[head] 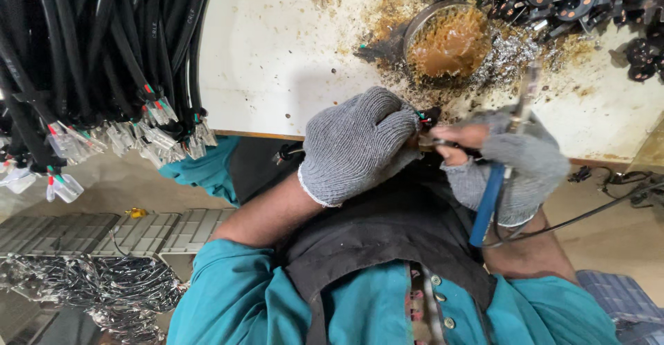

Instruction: The person, wearing fingerless gloves, solders wire ends onto electrical lamp-holder components at a workbench. They hold a wire in one hand and a soldering iron in the other, dip wires into a pot of flux, apply the hot iron to the wire and terminal, and set finished assemblies aside with a pile of completed parts accumulating on the bench.

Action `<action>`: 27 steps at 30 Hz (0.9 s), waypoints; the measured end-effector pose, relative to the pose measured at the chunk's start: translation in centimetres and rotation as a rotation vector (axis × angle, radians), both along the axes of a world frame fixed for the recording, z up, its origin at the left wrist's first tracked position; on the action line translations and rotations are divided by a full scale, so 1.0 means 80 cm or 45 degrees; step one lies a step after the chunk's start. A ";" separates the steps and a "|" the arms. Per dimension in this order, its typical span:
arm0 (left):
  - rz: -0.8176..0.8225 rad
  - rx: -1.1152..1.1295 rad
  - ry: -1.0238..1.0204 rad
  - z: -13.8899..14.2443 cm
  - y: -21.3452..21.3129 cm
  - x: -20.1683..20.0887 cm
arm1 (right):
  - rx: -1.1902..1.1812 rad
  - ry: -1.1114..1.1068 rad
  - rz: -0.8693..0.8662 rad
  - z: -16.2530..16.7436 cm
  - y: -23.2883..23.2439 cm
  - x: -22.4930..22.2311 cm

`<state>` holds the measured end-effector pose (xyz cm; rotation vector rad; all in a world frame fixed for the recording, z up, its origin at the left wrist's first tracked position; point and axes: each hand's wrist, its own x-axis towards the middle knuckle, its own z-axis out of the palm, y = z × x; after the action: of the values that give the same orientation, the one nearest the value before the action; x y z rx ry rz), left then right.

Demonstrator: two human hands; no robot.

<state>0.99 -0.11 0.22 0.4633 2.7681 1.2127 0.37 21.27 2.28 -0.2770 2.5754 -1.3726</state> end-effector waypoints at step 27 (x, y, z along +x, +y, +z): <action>0.032 0.013 0.003 0.001 0.004 -0.001 | -0.022 0.136 -0.104 -0.016 -0.002 0.007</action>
<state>0.89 0.20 0.32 0.4320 2.7792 1.2328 0.94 21.10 1.02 -0.2568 2.6907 -1.4459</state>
